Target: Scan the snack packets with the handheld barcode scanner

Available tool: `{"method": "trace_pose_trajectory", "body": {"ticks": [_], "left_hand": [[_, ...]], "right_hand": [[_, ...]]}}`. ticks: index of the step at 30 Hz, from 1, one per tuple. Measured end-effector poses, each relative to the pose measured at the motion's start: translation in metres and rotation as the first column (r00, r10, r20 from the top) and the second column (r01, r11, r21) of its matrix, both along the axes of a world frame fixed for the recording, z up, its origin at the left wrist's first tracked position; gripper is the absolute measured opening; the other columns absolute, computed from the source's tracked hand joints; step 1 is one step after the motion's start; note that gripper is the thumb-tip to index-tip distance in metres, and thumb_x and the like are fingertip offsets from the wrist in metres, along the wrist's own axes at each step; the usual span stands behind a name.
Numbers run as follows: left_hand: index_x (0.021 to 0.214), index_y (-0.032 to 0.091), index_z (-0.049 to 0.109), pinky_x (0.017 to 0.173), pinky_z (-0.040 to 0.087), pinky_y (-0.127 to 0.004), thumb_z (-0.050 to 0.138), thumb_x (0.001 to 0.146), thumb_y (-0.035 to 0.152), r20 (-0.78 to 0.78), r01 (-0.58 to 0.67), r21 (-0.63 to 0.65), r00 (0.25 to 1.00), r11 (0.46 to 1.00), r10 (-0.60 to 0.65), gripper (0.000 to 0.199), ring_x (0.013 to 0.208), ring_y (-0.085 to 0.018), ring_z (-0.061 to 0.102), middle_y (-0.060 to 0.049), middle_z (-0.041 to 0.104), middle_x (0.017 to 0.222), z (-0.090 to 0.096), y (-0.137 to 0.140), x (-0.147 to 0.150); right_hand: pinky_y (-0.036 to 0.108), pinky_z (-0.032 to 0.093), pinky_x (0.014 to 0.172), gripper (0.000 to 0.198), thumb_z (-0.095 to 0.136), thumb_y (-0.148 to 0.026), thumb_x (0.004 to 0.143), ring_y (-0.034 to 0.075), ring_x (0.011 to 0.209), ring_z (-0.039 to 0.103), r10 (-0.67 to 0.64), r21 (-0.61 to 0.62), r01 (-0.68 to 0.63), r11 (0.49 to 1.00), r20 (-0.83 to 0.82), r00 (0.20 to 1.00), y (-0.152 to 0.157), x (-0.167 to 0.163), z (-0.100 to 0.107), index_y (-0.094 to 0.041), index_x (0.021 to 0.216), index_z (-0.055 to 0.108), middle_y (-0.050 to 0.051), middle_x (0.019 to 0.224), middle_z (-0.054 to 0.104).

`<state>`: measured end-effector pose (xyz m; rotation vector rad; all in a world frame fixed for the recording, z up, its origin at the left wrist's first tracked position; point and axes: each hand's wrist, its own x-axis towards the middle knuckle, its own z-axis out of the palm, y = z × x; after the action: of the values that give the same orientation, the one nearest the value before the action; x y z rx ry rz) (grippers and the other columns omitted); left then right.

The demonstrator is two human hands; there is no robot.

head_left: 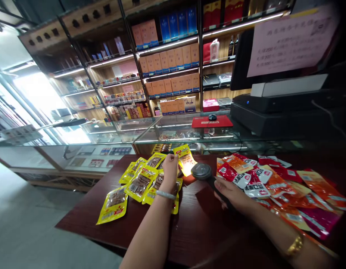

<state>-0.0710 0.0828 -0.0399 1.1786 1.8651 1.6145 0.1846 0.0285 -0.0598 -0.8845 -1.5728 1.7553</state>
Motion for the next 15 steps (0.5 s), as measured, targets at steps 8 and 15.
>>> {"method": "trace_pose_trajectory", "body": {"ticks": [8, 15], "left_hand": [[0.126, 0.018, 0.061, 0.067, 0.056, -0.032, 0.064, 0.085, 0.034, 0.12, 0.285, -0.122, 0.955, 0.951, -0.271, 0.044, 0.067, -0.016, 0.068, -0.01, 0.073, 0.102, 0.01, 0.0, 0.005], [0.092, 0.026, 0.081, 0.098, 0.043, -0.043, 0.082, 0.066, 0.034, -0.62, 0.143, -0.682, 0.407, 0.717, -0.671, 0.027, 0.106, -0.032, 0.063, -0.01, 0.076, 0.101, 0.044, -0.045, -0.033]], "right_hand": [[0.02, 0.041, 0.043, 0.055, 0.057, -0.076, 0.082, 0.006, 0.04, 0.04, -0.063, -0.046, 0.062, 0.997, -0.029, 0.998, 0.002, 0.005, 0.001, -0.023, 0.083, 0.042, -0.01, 0.053, 0.048], [0.021, 0.043, 0.043, 0.052, 0.056, -0.074, 0.085, 0.007, 0.04, 0.041, -0.06, -0.03, 0.059, 0.998, -0.024, 0.998, 0.002, 0.006, -0.003, -0.023, 0.085, 0.043, -0.01, 0.053, 0.048]]}}
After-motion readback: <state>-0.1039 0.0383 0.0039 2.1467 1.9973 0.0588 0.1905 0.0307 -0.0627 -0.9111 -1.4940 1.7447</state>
